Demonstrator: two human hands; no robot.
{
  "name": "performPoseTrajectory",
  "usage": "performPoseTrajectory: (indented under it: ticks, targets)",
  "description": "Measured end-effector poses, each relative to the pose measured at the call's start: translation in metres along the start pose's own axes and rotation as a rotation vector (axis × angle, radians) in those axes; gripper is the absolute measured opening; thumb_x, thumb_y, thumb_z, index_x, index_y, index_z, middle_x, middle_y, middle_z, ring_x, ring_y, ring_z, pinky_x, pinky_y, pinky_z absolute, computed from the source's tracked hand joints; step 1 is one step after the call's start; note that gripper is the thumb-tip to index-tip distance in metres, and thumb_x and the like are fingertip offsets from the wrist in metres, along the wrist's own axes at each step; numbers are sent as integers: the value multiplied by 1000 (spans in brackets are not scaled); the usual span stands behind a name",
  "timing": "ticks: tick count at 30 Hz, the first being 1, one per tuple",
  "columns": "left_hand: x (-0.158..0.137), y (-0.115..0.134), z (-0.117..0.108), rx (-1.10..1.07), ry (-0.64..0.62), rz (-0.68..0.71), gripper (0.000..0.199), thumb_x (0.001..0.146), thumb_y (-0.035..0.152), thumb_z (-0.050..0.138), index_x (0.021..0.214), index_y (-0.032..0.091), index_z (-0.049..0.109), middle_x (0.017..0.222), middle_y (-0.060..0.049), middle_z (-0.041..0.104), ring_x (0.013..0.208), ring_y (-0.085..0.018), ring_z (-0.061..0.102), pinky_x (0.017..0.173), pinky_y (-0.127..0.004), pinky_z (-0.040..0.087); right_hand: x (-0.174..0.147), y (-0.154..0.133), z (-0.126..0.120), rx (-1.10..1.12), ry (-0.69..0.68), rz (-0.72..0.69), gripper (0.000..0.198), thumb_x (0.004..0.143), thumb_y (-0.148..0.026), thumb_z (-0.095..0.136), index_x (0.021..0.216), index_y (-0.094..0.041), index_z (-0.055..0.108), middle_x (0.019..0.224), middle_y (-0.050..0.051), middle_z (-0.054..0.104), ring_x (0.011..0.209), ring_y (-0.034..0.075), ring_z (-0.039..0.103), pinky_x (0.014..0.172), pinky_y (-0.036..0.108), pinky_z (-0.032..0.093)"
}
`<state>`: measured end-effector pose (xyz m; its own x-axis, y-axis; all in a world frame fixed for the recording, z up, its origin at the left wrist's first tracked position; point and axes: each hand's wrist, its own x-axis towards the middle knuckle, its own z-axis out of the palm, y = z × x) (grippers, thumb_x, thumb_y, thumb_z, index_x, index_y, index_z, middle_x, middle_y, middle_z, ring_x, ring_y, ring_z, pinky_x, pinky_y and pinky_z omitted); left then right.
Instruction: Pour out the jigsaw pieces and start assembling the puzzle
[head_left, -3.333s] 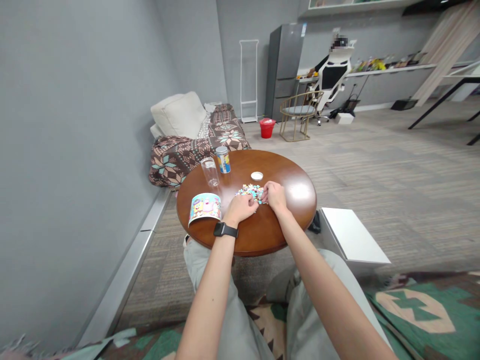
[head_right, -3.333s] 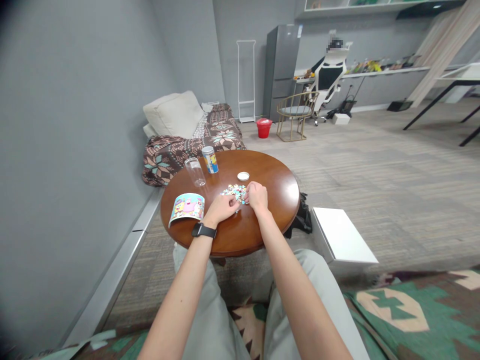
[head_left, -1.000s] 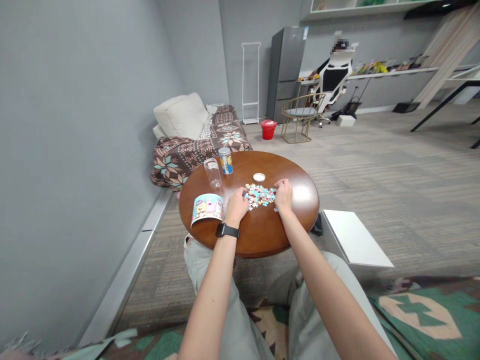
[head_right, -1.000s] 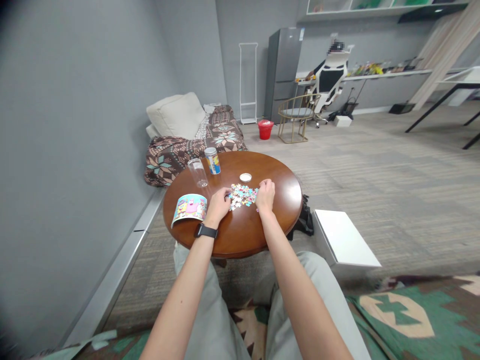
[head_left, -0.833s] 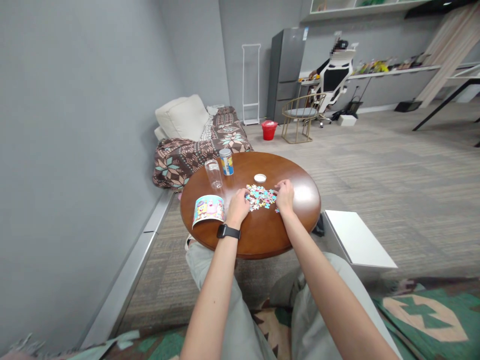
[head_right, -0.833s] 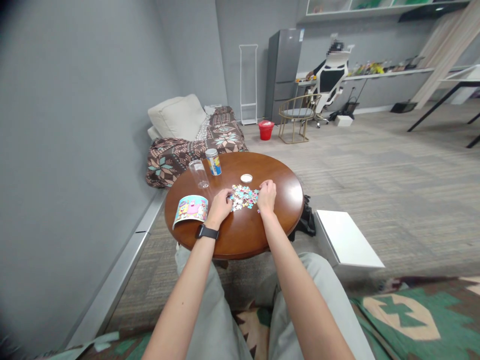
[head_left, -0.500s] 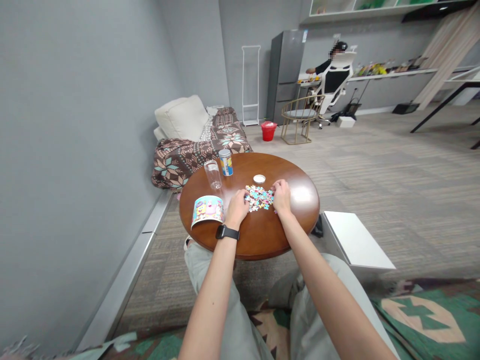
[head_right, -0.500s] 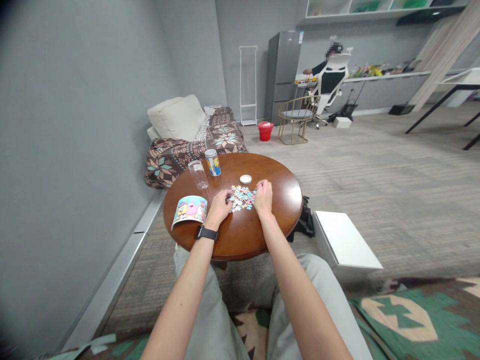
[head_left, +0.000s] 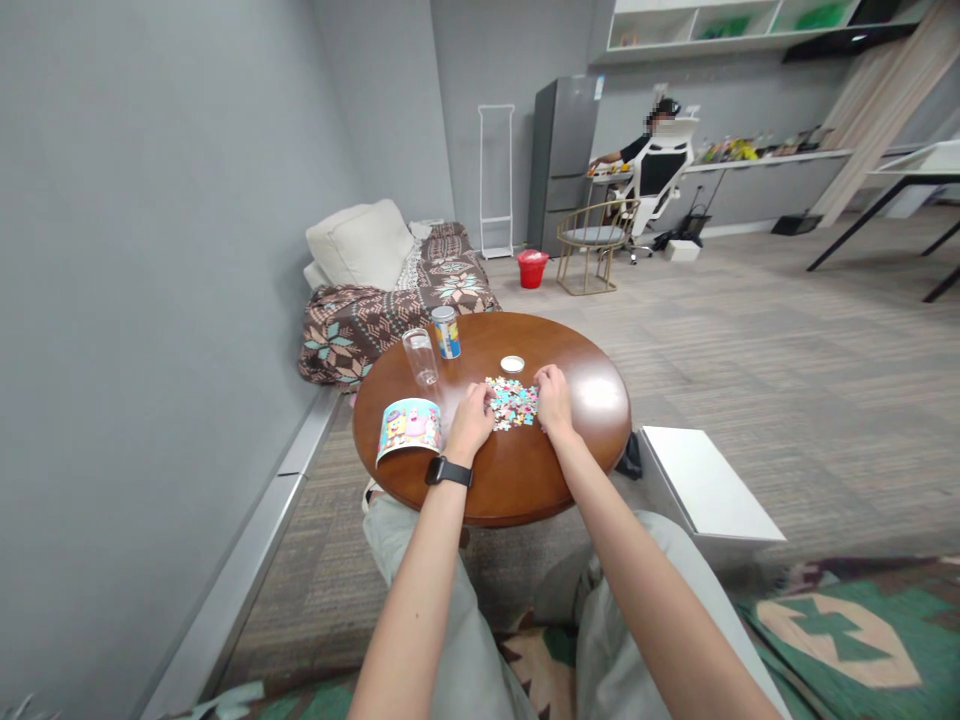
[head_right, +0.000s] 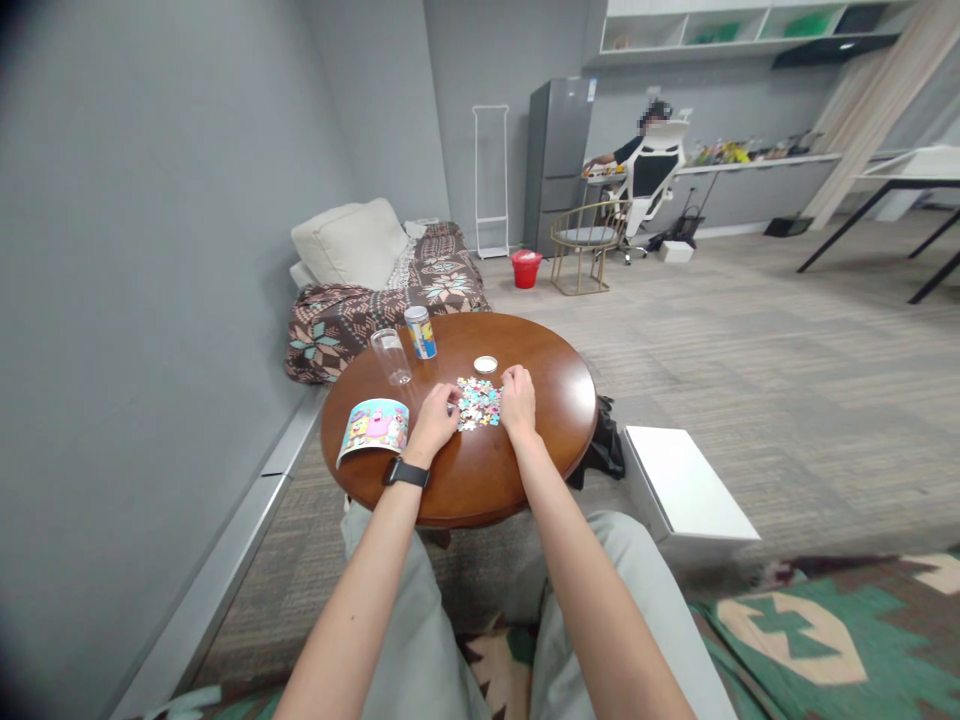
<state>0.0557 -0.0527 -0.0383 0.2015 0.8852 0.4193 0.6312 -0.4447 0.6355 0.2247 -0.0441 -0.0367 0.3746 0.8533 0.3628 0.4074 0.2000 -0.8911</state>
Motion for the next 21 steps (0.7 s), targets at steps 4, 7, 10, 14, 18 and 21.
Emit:
performPoseTrajectory:
  ticks: [4,7,10,14,18,21]
  targets:
    - [0,2,-1,-4,7,-9,29,75,-6,49,89,19,57,95,-4,57,84,-16,61,83,-30,52,0,-1,1,-42,-83,-21,14,84,-25,39,73,-25,47,80,3,60,81,22,55,78,33,42]
    - [0,5,-2,-4,11,-7,27,76,-5,50,87,19,56,94,-3,57,84,-15,60,82,-30,52,-1,-2,3,-89,-204,-150,14,80,-19,44,74,-24,55,84,4,63,85,22,58,82,34,45]
    - [0,9,-5,-17,27,-4,25,77,-4,52,86,19,55,93,-3,56,85,-16,60,83,-29,51,-4,-1,7,-130,-328,-343,16,79,-17,52,83,-23,65,95,6,66,96,24,59,92,38,45]
    - [1,15,-7,-39,39,11,23,78,-2,53,85,19,54,93,-3,55,86,-15,59,83,-28,49,-6,1,9,-198,-432,-436,10,81,-22,61,87,-23,68,99,7,66,97,25,58,92,39,45]
    - [1,17,-7,-44,46,19,19,79,1,55,84,19,54,92,-3,55,86,-16,58,83,-28,49,-5,0,9,-198,-417,-400,6,82,-23,61,82,-22,67,92,6,68,91,23,60,87,37,47]
    - [1,16,-7,-56,35,18,18,79,3,56,85,19,54,90,-2,57,85,-16,59,82,-28,48,-5,-2,8,-147,-395,-343,10,82,-21,60,85,-22,69,90,5,70,89,21,63,87,35,48]
